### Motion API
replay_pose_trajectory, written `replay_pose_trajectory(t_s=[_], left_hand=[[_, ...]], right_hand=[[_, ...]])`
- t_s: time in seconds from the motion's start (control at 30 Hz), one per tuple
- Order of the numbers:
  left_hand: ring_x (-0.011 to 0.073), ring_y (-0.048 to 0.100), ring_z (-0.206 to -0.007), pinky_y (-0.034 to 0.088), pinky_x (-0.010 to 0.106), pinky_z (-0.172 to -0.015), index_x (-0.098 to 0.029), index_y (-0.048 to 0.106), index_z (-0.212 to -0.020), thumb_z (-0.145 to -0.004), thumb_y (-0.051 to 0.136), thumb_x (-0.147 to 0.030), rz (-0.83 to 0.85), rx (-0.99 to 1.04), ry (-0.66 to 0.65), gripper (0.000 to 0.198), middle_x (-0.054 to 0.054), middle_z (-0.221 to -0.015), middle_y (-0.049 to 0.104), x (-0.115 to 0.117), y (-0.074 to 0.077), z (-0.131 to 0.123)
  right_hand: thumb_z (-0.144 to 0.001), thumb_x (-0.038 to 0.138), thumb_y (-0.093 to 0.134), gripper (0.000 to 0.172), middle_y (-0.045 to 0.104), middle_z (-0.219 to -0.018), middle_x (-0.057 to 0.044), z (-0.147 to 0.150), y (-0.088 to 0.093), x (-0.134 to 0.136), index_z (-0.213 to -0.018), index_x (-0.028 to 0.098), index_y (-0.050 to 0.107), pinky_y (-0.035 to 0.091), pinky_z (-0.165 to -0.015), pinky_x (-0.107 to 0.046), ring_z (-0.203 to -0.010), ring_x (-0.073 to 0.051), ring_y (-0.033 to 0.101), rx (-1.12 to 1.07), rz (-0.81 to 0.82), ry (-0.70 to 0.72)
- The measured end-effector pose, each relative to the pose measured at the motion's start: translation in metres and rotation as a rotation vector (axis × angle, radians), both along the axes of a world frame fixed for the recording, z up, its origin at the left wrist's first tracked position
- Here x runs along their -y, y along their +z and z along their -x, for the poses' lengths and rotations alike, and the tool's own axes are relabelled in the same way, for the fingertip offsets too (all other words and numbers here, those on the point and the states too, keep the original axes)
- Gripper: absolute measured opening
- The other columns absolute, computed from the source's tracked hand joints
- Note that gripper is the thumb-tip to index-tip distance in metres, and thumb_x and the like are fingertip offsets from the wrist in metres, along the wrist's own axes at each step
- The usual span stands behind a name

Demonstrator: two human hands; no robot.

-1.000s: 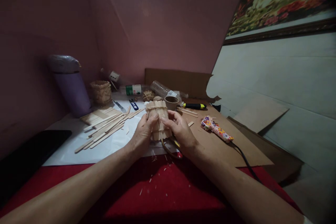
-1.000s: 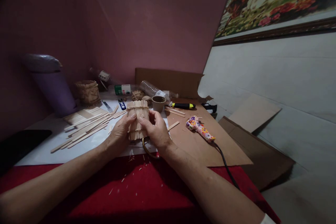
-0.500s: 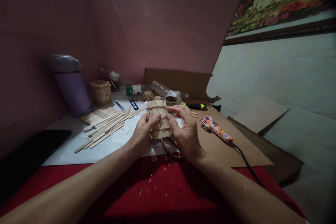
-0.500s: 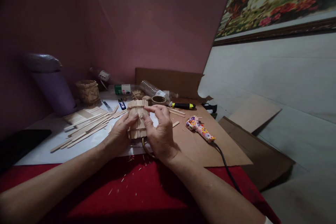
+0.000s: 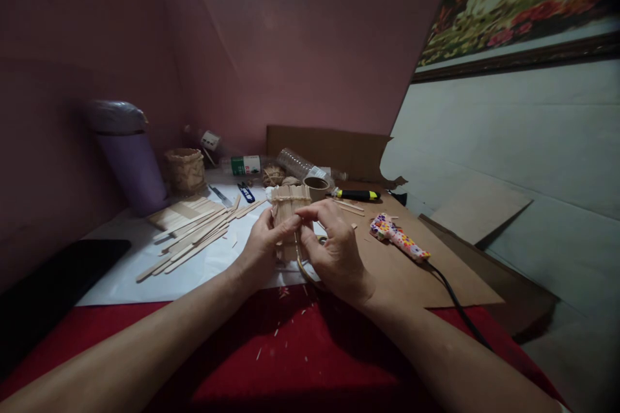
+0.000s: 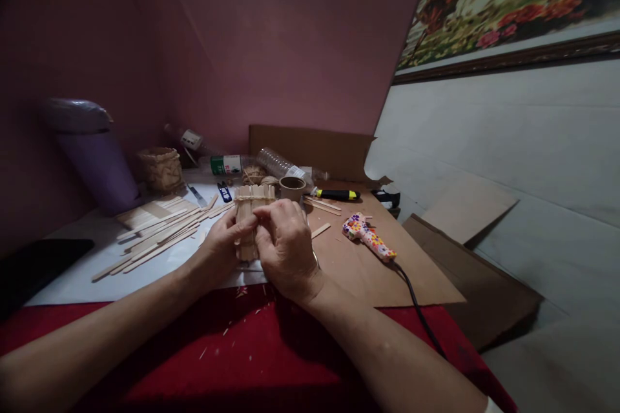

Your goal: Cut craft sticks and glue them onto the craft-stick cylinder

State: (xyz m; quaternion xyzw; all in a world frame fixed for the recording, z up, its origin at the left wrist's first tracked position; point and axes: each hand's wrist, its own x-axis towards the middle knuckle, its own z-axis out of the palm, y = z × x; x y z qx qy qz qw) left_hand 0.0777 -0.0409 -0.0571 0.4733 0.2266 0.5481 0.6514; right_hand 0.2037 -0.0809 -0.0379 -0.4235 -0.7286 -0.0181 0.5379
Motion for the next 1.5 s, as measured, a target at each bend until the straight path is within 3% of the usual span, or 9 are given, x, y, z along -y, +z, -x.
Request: replay_pose_trajectory(t_s=[0.23,0.47,0.67,0.83,1.1,1.37,1.5], left_hand=[[0.0232,0.068,-0.084,0.054,0.035,-0.076,-0.015,0.061,-0.109,-0.072,0.076,-0.031,0.069,0.045,-0.033,0.042,0.009,-0.098,0.07,0.004,0.006,0.001],[0.0298,0.07,-0.086,0.056,0.043,-0.079,-0.01,0.062,-0.114,-0.079,0.063,-0.033,0.283,0.157,-0.194,0.042,0.013,-0.085,0.073,-0.002,0.017,0.011],[0.0297,0.071,-0.08,0.056,0.044,-0.074,-0.007,0.056,-0.127,-0.081,0.055,-0.043,0.34,0.2,-0.271,0.059,0.017,-0.088,0.074,-0.004,0.018,0.016],[0.0314,0.071,-0.081,0.055,0.046,-0.074,-0.006,0.052,-0.13,-0.08,0.053,-0.046,0.365,0.19,-0.265,0.064,0.019,-0.089,0.074,-0.002,0.02,0.017],[0.0319,0.07,-0.078,0.055,0.046,-0.073,-0.009,0.06,-0.115,-0.08,0.056,-0.056,0.394,0.155,-0.263,0.058,0.014,-0.077,0.072,0.003,0.024,0.016],[0.0279,0.07,-0.074,0.055,0.041,-0.068,-0.013,0.064,-0.104,-0.08,0.058,-0.054,0.379,0.134,-0.248,0.049,0.014,-0.082,0.072,0.0,0.022,0.017],[0.0248,0.068,-0.068,0.055,0.039,-0.064,-0.012,0.065,-0.104,-0.08,0.058,-0.056,0.398,0.15,-0.246,0.051,0.013,-0.085,0.073,-0.001,0.022,0.017]], right_hand=[[-0.089,0.021,0.054,0.004,0.061,-0.085,-0.005,0.0,-0.001,0.0,-0.086,0.021,0.056,0.045,-0.076,-0.036,-0.083,-0.021,0.057,-0.147,0.119,0.014],[-0.091,0.03,0.055,0.007,0.059,-0.084,-0.001,-0.003,0.001,-0.004,-0.09,0.024,0.053,0.045,-0.075,-0.034,-0.079,-0.018,0.057,-0.553,0.003,0.029],[-0.088,0.03,0.057,0.009,0.056,-0.08,-0.001,-0.004,0.004,-0.005,-0.085,0.024,0.051,0.044,-0.072,-0.034,-0.075,-0.017,0.053,-0.621,-0.008,0.026],[-0.087,0.031,0.058,0.011,0.062,-0.087,-0.003,-0.001,0.005,-0.002,-0.095,0.024,0.057,0.048,-0.075,-0.034,-0.08,-0.018,0.058,-0.657,0.066,0.083],[-0.086,0.028,0.059,0.005,0.063,-0.08,-0.001,0.002,0.006,0.001,-0.086,0.024,0.059,0.048,-0.068,-0.032,-0.074,-0.017,0.058,-0.65,0.078,0.111],[-0.088,0.029,0.057,0.005,0.06,-0.077,0.0,0.003,0.005,0.002,-0.087,0.024,0.057,0.046,-0.063,-0.03,-0.069,-0.016,0.055,-0.636,0.079,0.118],[-0.09,0.027,0.053,0.006,0.063,-0.078,-0.001,0.005,0.005,0.0,-0.086,0.024,0.052,0.047,-0.063,-0.03,-0.065,-0.014,0.055,-0.696,0.077,0.208]])
